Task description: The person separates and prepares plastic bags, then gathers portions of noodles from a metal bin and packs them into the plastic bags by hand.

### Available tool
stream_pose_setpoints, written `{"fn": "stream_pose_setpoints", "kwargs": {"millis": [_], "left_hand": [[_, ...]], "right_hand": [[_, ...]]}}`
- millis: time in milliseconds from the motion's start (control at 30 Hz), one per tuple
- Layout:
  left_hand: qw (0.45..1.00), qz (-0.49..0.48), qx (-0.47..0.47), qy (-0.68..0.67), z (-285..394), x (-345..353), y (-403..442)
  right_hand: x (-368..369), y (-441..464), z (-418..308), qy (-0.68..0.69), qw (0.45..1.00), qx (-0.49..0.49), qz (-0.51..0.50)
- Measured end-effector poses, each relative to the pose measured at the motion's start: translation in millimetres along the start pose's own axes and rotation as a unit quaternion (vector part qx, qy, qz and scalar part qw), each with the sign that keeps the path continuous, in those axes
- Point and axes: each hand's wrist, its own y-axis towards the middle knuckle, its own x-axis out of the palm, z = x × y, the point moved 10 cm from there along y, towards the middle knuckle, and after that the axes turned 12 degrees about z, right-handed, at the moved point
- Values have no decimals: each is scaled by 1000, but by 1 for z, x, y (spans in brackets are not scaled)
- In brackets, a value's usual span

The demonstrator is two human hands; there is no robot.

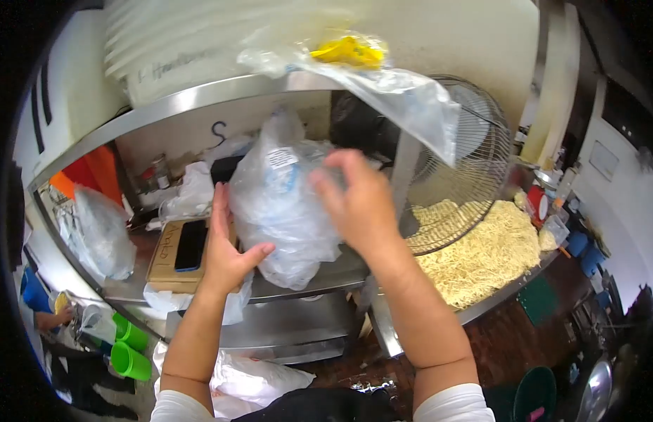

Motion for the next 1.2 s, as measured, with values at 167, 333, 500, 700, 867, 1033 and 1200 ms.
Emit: {"fn": "stream_pose_setpoints", "kwargs": {"millis": [167, 333, 500, 700, 867, 1033, 1200], "left_hand": [[990, 46, -73, -114, -20, 20, -3], [998, 27, -33, -44, -25, 32, -3], [993, 66, 29, 99, 0, 14, 2], [982, 23, 97, 161, 22, 9, 17], [957, 217, 54, -184, 19, -70, -27], [906, 78, -148, -390, 25, -54, -68], [927, -13, -202, -315, 73, 13, -65]], "right_hand": [[10, -10, 6, -16, 997, 0, -76], [-20, 1, 1, 87, 989, 36, 117], [-9, -14, 22, 135, 979, 120, 91], [-80, -29, -23, 109, 968, -36, 222], [-137, -78, -36, 227, 960, 40, 160], [-152, -150, 3, 186, 964, 188, -24], [-210, -216, 74, 178, 905, 380, -68]]}}
